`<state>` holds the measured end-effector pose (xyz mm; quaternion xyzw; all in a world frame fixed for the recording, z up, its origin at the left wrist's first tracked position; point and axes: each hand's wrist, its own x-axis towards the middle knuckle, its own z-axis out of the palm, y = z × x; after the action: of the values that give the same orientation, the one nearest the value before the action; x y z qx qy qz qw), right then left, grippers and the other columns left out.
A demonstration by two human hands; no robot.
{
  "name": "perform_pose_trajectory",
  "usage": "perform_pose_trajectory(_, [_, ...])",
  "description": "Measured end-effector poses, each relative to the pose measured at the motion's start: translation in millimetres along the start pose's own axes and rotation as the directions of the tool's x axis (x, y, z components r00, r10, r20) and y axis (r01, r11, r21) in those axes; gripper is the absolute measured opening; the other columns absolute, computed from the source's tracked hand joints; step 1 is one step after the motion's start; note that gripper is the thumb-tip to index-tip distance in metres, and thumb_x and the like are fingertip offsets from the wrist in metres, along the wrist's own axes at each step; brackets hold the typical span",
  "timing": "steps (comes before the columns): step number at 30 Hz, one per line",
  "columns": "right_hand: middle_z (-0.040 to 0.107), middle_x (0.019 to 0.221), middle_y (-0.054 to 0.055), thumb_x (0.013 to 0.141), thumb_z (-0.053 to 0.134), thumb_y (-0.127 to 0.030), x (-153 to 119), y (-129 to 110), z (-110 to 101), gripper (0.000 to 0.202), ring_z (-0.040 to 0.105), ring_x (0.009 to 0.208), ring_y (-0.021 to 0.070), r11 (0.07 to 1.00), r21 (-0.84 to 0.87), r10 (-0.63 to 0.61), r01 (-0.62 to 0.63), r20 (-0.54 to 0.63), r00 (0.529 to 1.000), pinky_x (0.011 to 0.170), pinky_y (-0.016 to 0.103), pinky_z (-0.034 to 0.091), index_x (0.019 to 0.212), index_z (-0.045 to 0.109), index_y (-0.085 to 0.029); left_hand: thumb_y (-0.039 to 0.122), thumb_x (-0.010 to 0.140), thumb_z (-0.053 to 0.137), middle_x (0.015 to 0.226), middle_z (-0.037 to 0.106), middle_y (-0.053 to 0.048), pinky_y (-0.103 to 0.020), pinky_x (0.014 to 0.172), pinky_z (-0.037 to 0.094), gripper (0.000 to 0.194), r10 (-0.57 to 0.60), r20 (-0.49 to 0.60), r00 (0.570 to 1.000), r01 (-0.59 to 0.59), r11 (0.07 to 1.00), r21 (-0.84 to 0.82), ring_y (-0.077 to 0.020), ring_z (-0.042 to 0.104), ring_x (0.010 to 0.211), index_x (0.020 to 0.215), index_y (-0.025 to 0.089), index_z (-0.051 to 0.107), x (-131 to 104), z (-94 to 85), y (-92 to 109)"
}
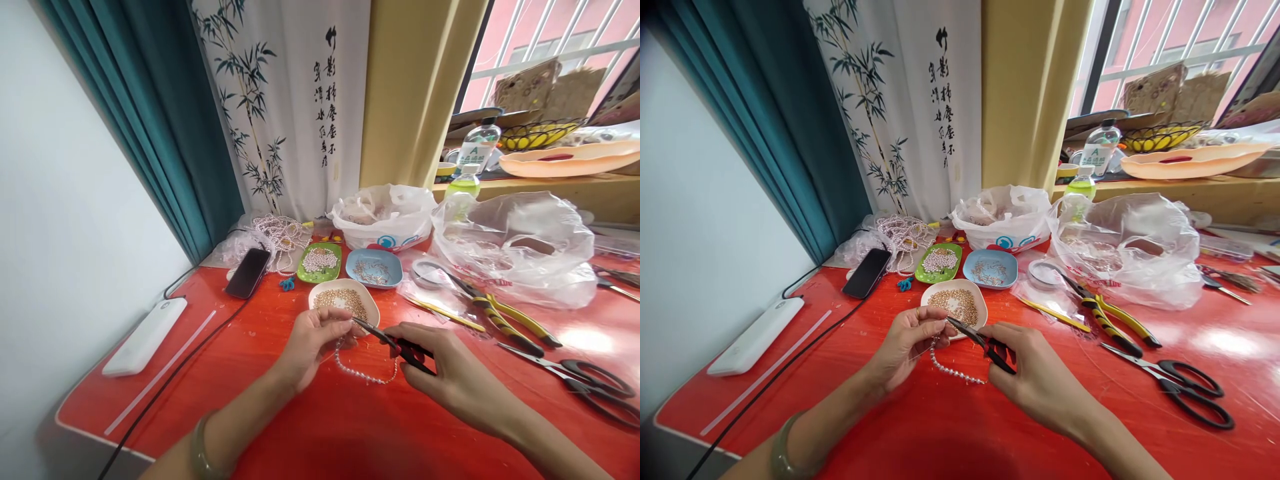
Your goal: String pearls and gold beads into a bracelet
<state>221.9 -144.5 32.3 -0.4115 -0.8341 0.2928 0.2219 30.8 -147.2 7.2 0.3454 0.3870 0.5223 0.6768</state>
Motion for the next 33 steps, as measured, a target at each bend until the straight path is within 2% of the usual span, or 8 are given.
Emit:
perform_pose_trajectory(5, [0.05,0.061,-0.002,0.061,0.039,-0.005,0,0,-2,0.023,0.04,0.054,0.0117,1.0,-0.003,0.029,-0.029,-0.006,1.0,0.051,0.024,0.032,0.073,0.053,-0.019,0.017,0.066,0.067,0.068,0.069,-0.005,-0.021,0.064,0.046,0.017,0.014,0.001,1.0,-0.014,0.999,0.036,-0.0093,0.06,0.06,0.081,0.011,0.061,1,-1.2,0])
perform_pose_trajectory(9, [0.048,0.062,-0.002,0.062,0.038,-0.005,-1,3,-2,0.023,0.038,0.055,0.0111,0.996,0.063,0.063,-0.066,0.042,0.997,0.05,0.023,0.029,0.075,0.053,-0.018,0.017,0.066,0.067,0.066,0.068,-0.004,-0.021,0.064,0.046,0.017,0.018,-0.005,1.0,-0.018,0.998,0.056,-0.0089,0.06,0.059,0.081,0.011,0.063,0,-0.4,1])
perform_pose_trajectory(14, [0.034,0.059,-0.004,0.065,0.037,-0.006,-1,6,0,0.014,0.028,0.054,0.009,0.976,0.171,0.117,-0.132,0.096,0.989,0.047,0.022,0.023,0.067,0.046,-0.017,0.018,0.065,0.067,0.065,0.068,-0.005,-0.021,0.065,0.045,0.017,0.02,0.001,1.0,-0.02,0.997,0.077,-0.0096,0.06,0.059,0.081,0.011,0.064,-1,1.0,2])
perform_pose_trajectory(17, [0.029,0.059,-0.005,0.067,0.038,-0.008,0,7,0,0.012,0.024,0.054,0.0087,0.961,0.229,0.126,-0.152,0.125,0.984,0.047,0.022,0.021,0.067,0.047,-0.017,0.018,0.065,0.066,0.065,0.068,-0.005,-0.021,0.063,0.044,0.018,0.016,0.003,1.0,-0.016,0.996,0.087,-0.0093,0.059,0.058,0.082,0.011,0.064,-1,0.7,2])
perform_pose_trajectory(22, [0.03,0.059,-0.005,0.066,0.04,-0.009,0,10,0,0.015,0.025,0.054,0.0087,0.94,0.29,0.139,-0.179,0.156,0.978,0.047,0.022,0.021,0.074,0.051,-0.016,0.017,0.065,0.066,0.064,0.068,-0.005,-0.021,0.062,0.043,0.018,0.005,0.014,1.0,-0.006,0.997,0.083,-0.0094,0.059,0.057,0.081,0.012,0.064,-1,0.3,1])
perform_pose_trajectory(26, [0.031,0.058,-0.005,0.064,0.04,-0.007,0,10,0,0.02,0.026,0.054,0.0087,0.942,0.279,0.152,-0.186,0.139,0.979,0.046,0.022,0.021,0.077,0.054,-0.015,0.018,0.065,0.067,0.064,0.068,-0.005,-0.022,0.063,0.043,0.018,-0.008,0.025,1.0,0.006,0.997,0.071,-0.0094,0.059,0.058,0.081,0.011,0.065,0,-0.8,1])
perform_pose_trajectory(33, [0.029,0.057,-0.005,0.063,0.038,-0.007,1,3,2,0.018,0.025,0.052,0.0083,0.96,0.237,0.137,-0.151,0.075,0.988,0.045,0.021,0.021,0.07,0.053,-0.015,0.02,0.063,0.068,0.063,0.067,-0.004,-0.022,0.061,0.044,0.016,0.006,0.003,1.0,-0.006,0.998,0.055,-0.0095,0.058,0.056,0.076,0.012,0.066,1,-1.8,1])
